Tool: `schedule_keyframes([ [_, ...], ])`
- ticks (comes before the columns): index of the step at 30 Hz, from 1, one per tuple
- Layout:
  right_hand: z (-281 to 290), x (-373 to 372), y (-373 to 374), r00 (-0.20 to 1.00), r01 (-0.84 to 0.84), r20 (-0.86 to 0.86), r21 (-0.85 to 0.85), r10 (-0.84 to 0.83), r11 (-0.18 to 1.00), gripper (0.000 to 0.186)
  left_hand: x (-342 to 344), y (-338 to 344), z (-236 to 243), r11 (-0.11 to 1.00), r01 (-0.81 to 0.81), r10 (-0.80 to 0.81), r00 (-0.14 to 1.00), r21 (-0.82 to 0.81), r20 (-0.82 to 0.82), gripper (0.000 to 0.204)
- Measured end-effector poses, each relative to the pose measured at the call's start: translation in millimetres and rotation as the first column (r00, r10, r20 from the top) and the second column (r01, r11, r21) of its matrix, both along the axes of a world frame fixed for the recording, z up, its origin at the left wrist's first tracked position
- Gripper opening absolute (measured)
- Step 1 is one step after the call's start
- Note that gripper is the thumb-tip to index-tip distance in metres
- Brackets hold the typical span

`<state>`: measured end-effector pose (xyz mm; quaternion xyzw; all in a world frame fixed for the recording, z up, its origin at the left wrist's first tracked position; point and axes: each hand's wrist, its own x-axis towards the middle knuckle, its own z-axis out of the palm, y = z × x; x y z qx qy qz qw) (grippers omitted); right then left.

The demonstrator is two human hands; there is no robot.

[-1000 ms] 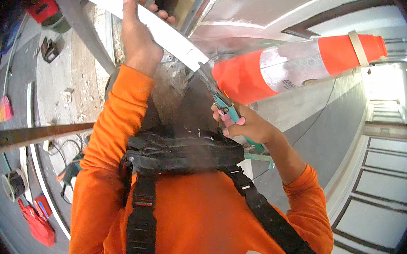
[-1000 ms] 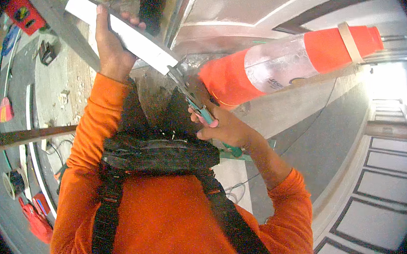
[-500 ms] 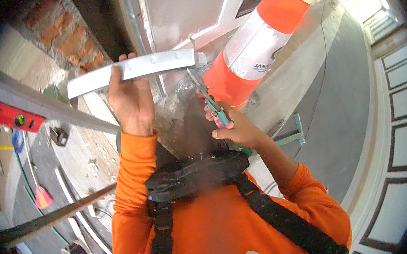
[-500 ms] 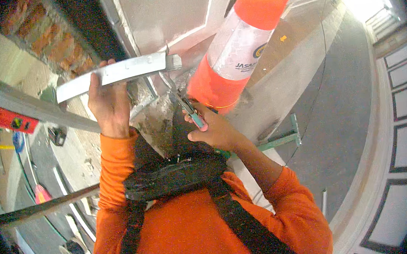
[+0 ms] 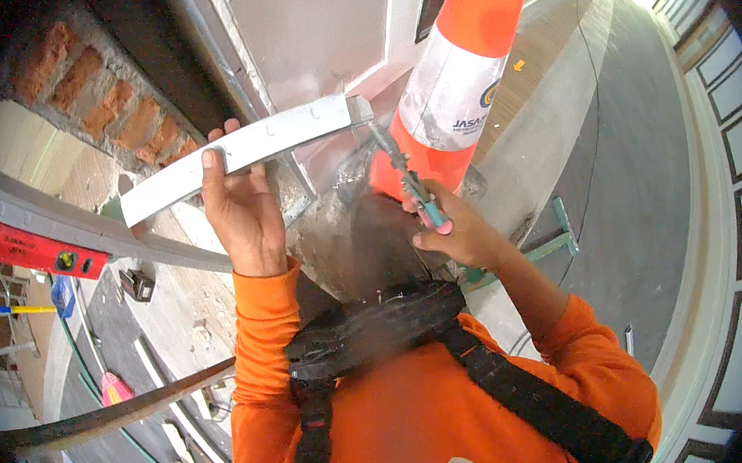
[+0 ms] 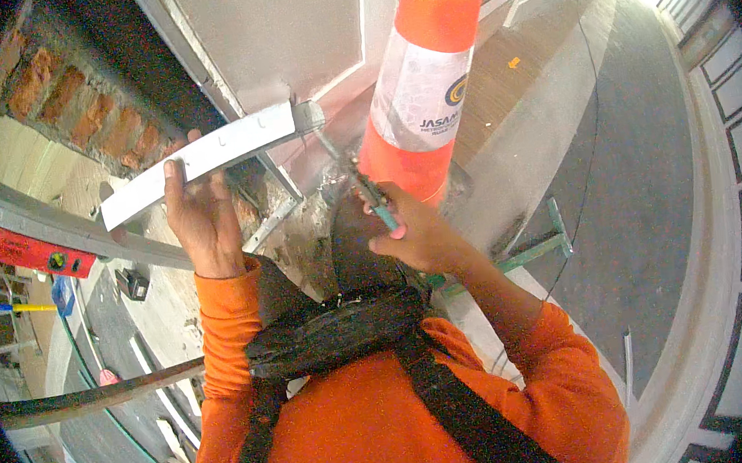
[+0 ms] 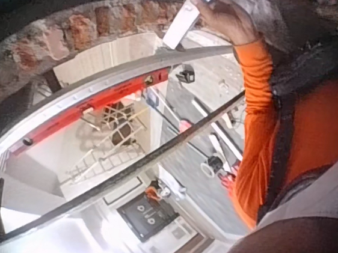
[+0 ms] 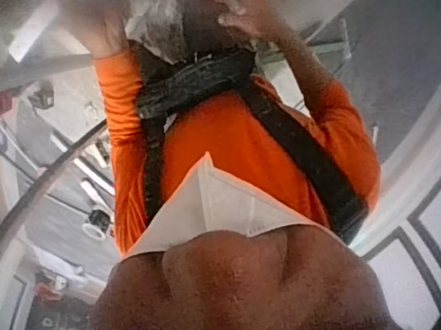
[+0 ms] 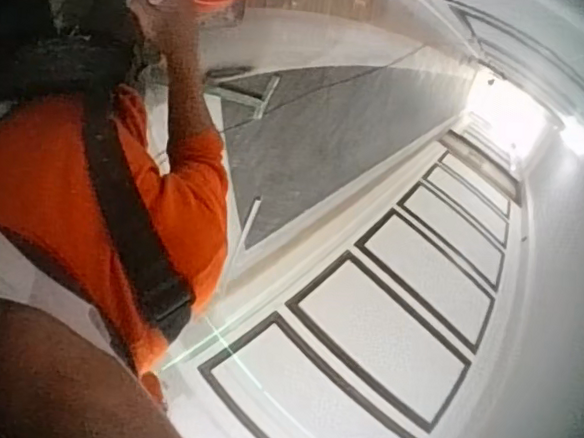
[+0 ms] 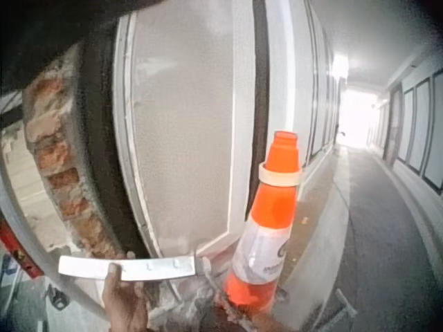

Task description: The person cuts a white metal trim piece using tin snips, fits it into a wall corner, and then uses an angle grinder to smooth the edges. The task involves precise cutting and fitting of the trim to the wall structure.

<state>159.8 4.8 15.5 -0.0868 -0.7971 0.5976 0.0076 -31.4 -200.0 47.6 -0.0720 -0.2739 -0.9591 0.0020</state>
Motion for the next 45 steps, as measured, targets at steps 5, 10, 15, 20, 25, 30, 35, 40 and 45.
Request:
schedule_keyframes([
  [5,-5,-17,-15,0.999,0.032,0.0,0.06,-0.032,0.998,0.069,9,-1,5,0.999,0.009,-0.009,1.0,-0.049,0.016,0.035],
  [10,-6,-25,-7,0.998,-0.069,0.012,0.035,0.069,0.997,0.072,11,-6,-3,0.999,0.038,-0.038,0.999,-0.021,0.0,0.036],
  [15,3,-32,-11,0.99,-0.053,0.135,0.133,0.035,0.99,0.068,10,-9,-16,0.991,0.008,-0.014,0.999,-0.134,-0.04,0.053],
  [20,-19,-37,-5,0.997,-0.069,0.026,0.08,0.067,0.994,0.067,7,-11,-24,0.987,0.033,-0.042,0.997,-0.155,-0.058,0.053],
  [25,-12,-39,-1,0.999,-0.018,-0.037,0.259,0.029,0.966,0.067,7,-29,-47,0.979,0.161,-0.153,0.985,-0.124,0.075,0.041],
  [30,-20,-35,-4,0.978,0.104,-0.197,0.729,0.063,0.676,0.074,5,-37,-67,0.969,0.205,-0.242,0.903,0.137,0.356,0.032],
  [35,-41,-12,-6,0.985,-0.04,-0.087,0.734,0.152,0.678,0.067,-6,-35,-75,0.993,-0.001,-0.05,0.905,0.121,0.423,0.023],
  [40,-35,10,18,0.973,-0.229,0.106,0.404,0.203,0.886,0.077,13,-31,-39,0.98,-0.2,0.192,0.955,0.012,0.226,0.028],
  [45,-7,7,15,0.968,-0.219,0.178,0.253,0.177,0.942,0.078,7,-29,-35,0.955,-0.277,0.278,0.961,-0.108,-0.003,0.046],
])
